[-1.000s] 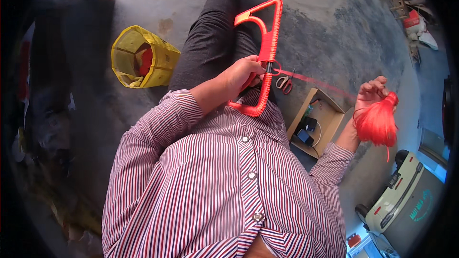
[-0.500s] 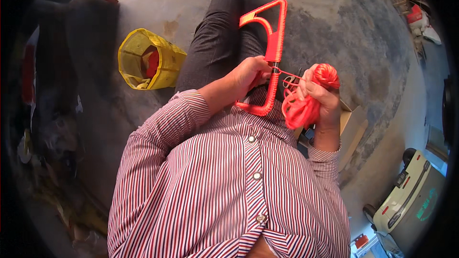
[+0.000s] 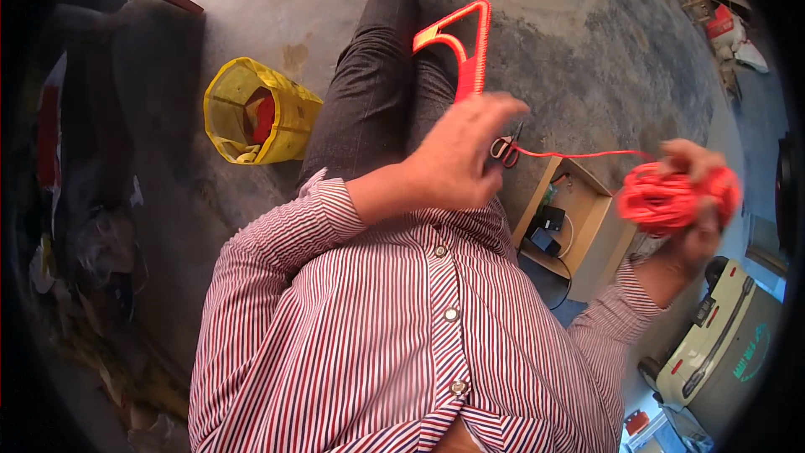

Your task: Winding a bundle of red plastic rope onto a red plastic hand tool.

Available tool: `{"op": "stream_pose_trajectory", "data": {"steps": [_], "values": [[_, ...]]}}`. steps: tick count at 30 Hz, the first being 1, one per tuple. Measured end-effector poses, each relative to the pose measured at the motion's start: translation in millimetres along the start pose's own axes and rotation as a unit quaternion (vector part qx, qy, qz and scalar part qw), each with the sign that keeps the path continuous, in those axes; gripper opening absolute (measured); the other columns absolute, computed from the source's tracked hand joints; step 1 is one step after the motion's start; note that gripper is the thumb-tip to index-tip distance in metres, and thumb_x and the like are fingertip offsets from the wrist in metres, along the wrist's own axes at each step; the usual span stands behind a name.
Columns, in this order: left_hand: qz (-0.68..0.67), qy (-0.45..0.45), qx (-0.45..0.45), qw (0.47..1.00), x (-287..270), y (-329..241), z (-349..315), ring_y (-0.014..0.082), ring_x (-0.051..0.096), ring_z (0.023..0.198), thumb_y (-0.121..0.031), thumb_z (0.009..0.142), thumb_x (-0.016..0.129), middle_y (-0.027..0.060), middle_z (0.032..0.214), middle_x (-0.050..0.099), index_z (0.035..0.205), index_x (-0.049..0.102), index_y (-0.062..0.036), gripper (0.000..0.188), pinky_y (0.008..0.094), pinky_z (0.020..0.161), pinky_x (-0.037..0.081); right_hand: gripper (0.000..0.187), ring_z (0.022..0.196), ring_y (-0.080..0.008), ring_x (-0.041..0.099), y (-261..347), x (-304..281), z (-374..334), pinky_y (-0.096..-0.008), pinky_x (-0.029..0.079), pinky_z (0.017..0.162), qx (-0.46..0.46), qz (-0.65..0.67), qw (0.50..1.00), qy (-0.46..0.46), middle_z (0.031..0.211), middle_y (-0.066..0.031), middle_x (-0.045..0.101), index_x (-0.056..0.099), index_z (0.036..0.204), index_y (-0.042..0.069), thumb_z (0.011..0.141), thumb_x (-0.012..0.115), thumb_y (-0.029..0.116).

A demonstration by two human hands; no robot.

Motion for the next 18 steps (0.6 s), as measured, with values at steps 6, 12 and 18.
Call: {"op": "stream_pose_trajectory", "data": {"steps": [6, 12, 18], "values": [[-0.024, 0.004, 0.036, 0.999, 12.2, -6.1, -10.4, 0.0240, 0.063, 0.078, 0.003, 0.071, 0.066, 0.0100, 0.085, 0.063, 0.098, 0.060, -0.0034, 0.029, 0.0344, 0.073, 0.048, 0.065, 0.114, -0.0400, 0.051, 35.9, -265.4, -57.4, -0.0508, 0.051, 0.084, -0.104, 0.275, 0.949, -0.112, 0.135, -0.0213, 0.046, 0.042, 0.135, -0.004, 0.091, 0.057, 0.041], [-0.225, -0.167, -0.157, 0.947, -24.6, 38.9, -11.5, 0.0067, 0.055, 0.063, 0.000, 0.084, 0.064, 0.0006, 0.077, 0.063, 0.090, 0.061, -0.0014, 0.007, 0.0229, 0.054, 0.044, 0.044, 0.111, -0.0360, 0.057, -25.9, -221.8, -52.0, -0.0530, 0.043, 0.101, -0.066, 0.313, 0.942, -0.104, 0.123, -0.0188, 0.058, 0.055, 0.121, -0.003, 0.082, 0.057, 0.017], [-0.070, -0.165, -0.305, 0.936, -49.7, 110.2, -25.9, 0.0056, 0.051, 0.058, -0.003, 0.084, 0.064, 0.0000, 0.073, 0.061, 0.090, 0.062, -0.0013, 0.007, 0.0217, 0.050, 0.043, 0.035, 0.090, -0.0232, 0.061, -125.8, 84.3, -19.1, -0.0335, 0.048, 0.084, 0.062, -0.154, 0.972, 0.168, 0.098, -0.0079, 0.061, 0.066, 0.101, 0.005, 0.066, 0.064, 0.003]]}}
Point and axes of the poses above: each hand's wrist, its own z-axis towards the middle knuckle, its own x-axis out of the palm, y = z × x, the point moved 6 cm from there along z, towards the middle knuckle
